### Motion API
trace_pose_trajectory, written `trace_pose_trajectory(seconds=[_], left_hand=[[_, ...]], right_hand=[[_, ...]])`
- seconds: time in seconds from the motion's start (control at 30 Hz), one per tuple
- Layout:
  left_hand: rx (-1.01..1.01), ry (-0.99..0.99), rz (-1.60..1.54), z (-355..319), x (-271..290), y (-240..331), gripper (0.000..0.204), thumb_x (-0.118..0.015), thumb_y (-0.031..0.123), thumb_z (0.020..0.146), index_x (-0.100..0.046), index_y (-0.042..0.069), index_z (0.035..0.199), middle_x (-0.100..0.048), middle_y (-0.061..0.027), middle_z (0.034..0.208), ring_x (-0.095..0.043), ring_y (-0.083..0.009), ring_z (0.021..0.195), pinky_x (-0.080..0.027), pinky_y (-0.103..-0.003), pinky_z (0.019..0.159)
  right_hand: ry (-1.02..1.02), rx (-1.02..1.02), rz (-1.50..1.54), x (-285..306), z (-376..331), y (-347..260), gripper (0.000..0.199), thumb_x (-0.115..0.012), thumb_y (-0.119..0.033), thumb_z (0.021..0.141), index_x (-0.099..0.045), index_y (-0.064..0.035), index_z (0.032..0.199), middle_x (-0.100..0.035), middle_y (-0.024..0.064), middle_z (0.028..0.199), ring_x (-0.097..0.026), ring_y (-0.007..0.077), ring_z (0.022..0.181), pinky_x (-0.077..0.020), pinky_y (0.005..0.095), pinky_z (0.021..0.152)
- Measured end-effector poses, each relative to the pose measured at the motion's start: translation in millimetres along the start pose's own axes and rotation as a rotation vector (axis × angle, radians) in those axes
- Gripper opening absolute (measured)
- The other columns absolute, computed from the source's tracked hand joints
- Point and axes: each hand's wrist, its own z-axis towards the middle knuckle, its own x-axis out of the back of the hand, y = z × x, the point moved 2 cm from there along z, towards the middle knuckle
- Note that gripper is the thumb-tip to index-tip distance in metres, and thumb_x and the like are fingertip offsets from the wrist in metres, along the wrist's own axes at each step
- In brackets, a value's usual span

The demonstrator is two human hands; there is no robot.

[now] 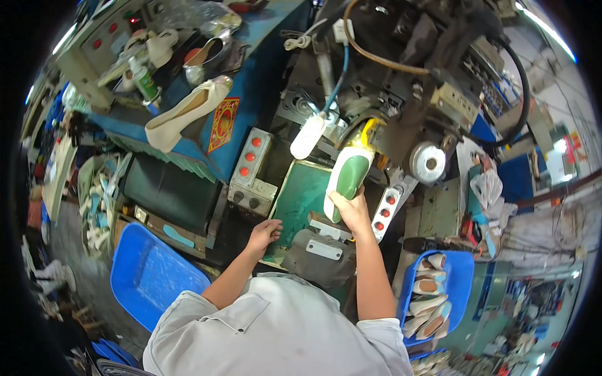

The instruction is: The person shapes shoe uppers onto lasts using a lasting machine, smoothes the toe caps and soles by hand, and places the assembled shoes into plastic bins.

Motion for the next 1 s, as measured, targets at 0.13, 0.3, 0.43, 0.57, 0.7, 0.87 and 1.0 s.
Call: trace_pose_trajectory(seconds=[0.13,0.3,0.43,0.57,0.7,0.87,1.0], left_hand=[[-0.054,0.076,0.009,-7,2,2,0.026,-0.061,0.018,0.108,-0.070,0.002,0.126,-0.070,-0.0041,0.107,-0.062,-0.0113,0.090,-0.053,-0.027,0.082],[-0.158,0.112,0.024,-25,-8,12,0.026,-0.062,0.020,0.107,-0.071,0.002,0.124,-0.071,-0.0043,0.106,-0.062,-0.0117,0.091,-0.053,-0.028,0.083],[-0.222,0.146,-0.015,-38,-17,10,0.026,-0.063,0.021,0.107,-0.072,0.003,0.124,-0.071,-0.0038,0.106,-0.063,-0.0116,0.091,-0.053,-0.028,0.084],[-0.233,0.197,-0.027,-59,-28,1,0.023,-0.061,0.018,0.109,-0.071,0.003,0.122,-0.070,-0.0021,0.104,-0.062,-0.0091,0.088,-0.053,-0.024,0.080],[-0.250,0.264,-0.058,-78,-30,-19,0.022,-0.062,0.018,0.109,-0.071,0.003,0.122,-0.071,-0.0023,0.102,-0.062,-0.0088,0.085,-0.052,-0.024,0.078],[-0.307,0.324,-0.137,-102,-25,-37,0.019,-0.062,0.016,0.109,-0.071,0.003,0.120,-0.070,-0.0024,0.102,-0.062,-0.0085,0.083,-0.052,-0.023,0.077],[-0.338,0.382,-0.148,-124,-28,-50,0.019,-0.063,0.017,0.108,-0.071,0.003,0.120,-0.070,-0.0020,0.101,-0.062,-0.0079,0.084,-0.053,-0.023,0.077]], right_hand=[[-0.023,-0.054,0.221,-5,-8,-13,0.067,-0.082,-0.025,0.088,-0.053,-0.0028,0.143,-0.064,0.0060,0.126,-0.061,0.0177,0.117,-0.0481,0.0347,0.105],[-0.069,-0.032,0.317,-5,-5,-6,0.069,-0.088,-0.027,0.084,-0.055,-0.0057,0.141,-0.065,0.0071,0.124,-0.063,0.0187,0.114,-0.0519,0.0361,0.098],[-0.168,-0.058,0.341,1,-3,-6,0.057,-0.088,-0.025,0.085,-0.062,-0.0056,0.132,-0.068,0.0055,0.117,-0.065,0.0175,0.109,-0.0523,0.0348,0.096],[-0.173,-0.032,0.416,1,-4,-6,0.045,-0.087,-0.019,0.086,-0.066,-0.0068,0.124,-0.069,0.0039,0.112,-0.066,0.0166,0.104,-0.0528,0.0342,0.093],[-0.202,-0.003,0.417,3,-3,-6,0.042,-0.087,-0.019,0.086,-0.066,-0.0070,0.120,-0.069,0.0031,0.110,-0.066,0.0161,0.102,-0.0529,0.0341,0.091],[-0.244,0.011,0.444,1,0,1,0.038,-0.089,-0.019,0.085,-0.068,-0.0072,0.115,-0.070,0.0026,0.103,-0.067,0.0157,0.095,-0.0530,0.0330,0.087],[-0.226,0.029,0.471,-1,5,9,0.038,-0.090,-0.017,0.084,-0.069,-0.0064,0.114,-0.071,0.0030,0.104,-0.067,0.0159,0.095,-0.0528,0.0336,0.088]])
